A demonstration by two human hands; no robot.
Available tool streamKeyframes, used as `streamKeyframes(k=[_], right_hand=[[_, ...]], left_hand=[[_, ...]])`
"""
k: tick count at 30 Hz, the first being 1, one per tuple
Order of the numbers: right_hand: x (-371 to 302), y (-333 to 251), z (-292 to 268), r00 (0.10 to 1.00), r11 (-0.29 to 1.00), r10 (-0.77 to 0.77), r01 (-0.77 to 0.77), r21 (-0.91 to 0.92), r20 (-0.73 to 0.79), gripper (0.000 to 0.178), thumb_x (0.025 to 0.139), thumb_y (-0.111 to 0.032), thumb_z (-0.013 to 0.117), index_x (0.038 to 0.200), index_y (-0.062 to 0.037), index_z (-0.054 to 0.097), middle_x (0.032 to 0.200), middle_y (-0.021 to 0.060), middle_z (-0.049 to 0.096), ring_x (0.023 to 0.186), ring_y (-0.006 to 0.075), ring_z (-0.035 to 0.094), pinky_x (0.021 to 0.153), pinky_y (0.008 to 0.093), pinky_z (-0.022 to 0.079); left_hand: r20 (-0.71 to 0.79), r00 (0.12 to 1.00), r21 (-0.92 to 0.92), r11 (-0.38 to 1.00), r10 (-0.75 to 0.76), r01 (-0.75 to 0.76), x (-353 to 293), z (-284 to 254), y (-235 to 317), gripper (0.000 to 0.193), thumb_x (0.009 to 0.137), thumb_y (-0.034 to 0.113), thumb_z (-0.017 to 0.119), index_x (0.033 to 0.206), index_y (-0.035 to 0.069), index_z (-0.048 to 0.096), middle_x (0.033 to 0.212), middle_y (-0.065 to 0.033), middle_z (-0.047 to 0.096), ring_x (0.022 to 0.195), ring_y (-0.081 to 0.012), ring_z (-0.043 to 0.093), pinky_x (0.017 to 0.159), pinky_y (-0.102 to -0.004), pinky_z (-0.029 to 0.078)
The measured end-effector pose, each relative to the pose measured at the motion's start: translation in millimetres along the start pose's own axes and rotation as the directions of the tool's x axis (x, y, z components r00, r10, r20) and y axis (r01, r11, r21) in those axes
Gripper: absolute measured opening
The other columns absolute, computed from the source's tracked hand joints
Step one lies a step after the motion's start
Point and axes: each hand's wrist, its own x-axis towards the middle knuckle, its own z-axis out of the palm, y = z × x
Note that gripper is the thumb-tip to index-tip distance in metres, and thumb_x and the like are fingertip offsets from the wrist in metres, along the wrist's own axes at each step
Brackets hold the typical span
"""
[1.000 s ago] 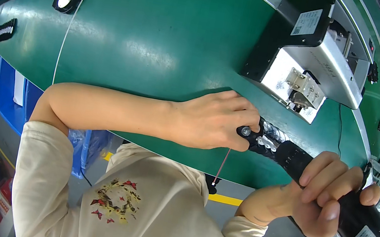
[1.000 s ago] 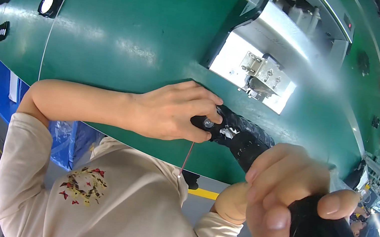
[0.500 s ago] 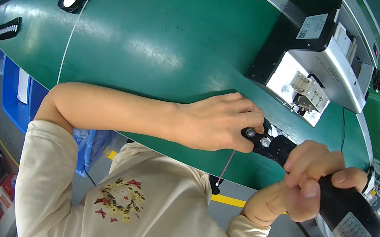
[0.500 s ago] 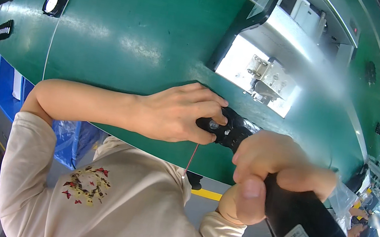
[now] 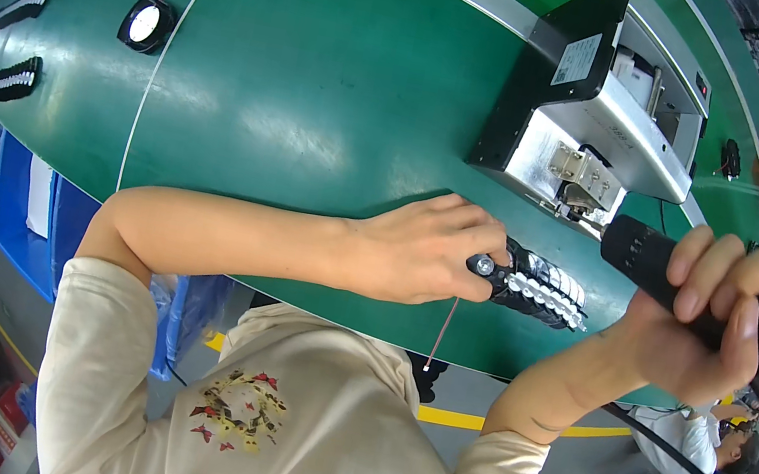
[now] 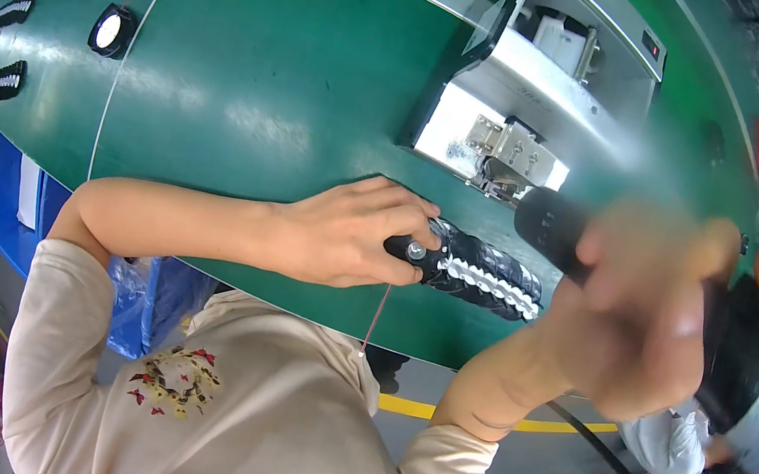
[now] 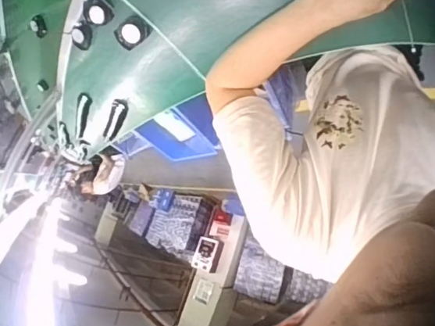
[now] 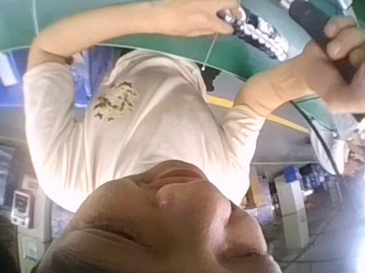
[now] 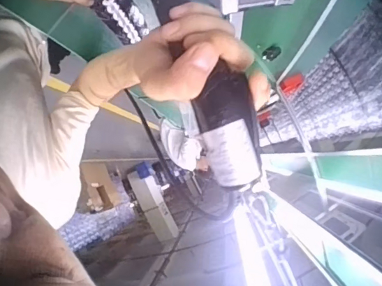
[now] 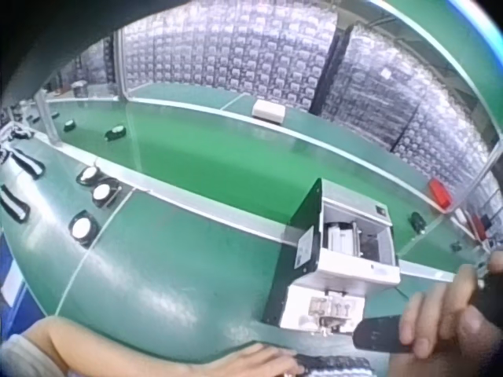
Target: Assemble electronic components and LED strips together using an electric screwdriver on an assembly line.
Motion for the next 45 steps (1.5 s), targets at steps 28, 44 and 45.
streamKeyframes(k=[28,44,45], right_hand=[[-72.1,-14.2,0.7,0.990,0.990,0.138,-0.138,0.008,-0.005,0.048,0.083,-0.001,0.065,0.121,-0.0143,0.037,0.064,0.0041,0.050,0.046,0.0159,0.051,0.044,0.0341,0.047],[-78.7,-4.9,2.9,0.940,0.988,0.103,-0.059,-0.142,0.326,0.038,0.080,0.004,0.059,0.110,-0.0074,0.039,0.065,0.0053,0.049,0.045,0.0151,0.051,0.046,0.0327,0.048],[-77.8,-3.6,3.7,0.944,0.989,0.105,-0.065,-0.136,0.313,0.038,0.079,0.004,0.059,0.109,-0.0070,0.039,0.065,0.0056,0.049,0.045,0.0152,0.050,0.046,0.0331,0.048]], left_hand=[[-0.004,1.000,0.040,0.999,0.004,-0.004,-0.5,-1.1,-0.8,0.014,0.075,0.018,0.070,0.088,0.016,0.073,0.115,-0.0057,0.058,0.118,-0.0296,0.055,0.094,-0.0408,0.044],[-0.005,0.999,-0.084,0.995,-0.048,0.048,0.3,-8.0,4.1,0.019,0.065,0.010,0.075,0.084,0.011,0.072,0.124,-0.0127,0.051,0.107,-0.0331,0.057,0.088,-0.0434,0.048],[-0.003,0.998,-0.092,0.994,-0.058,0.058,1.2,-10.7,4.5,0.020,0.065,0.009,0.075,0.085,0.010,0.072,0.125,-0.0135,0.051,0.105,-0.0332,0.058,0.088,-0.0434,0.048]])
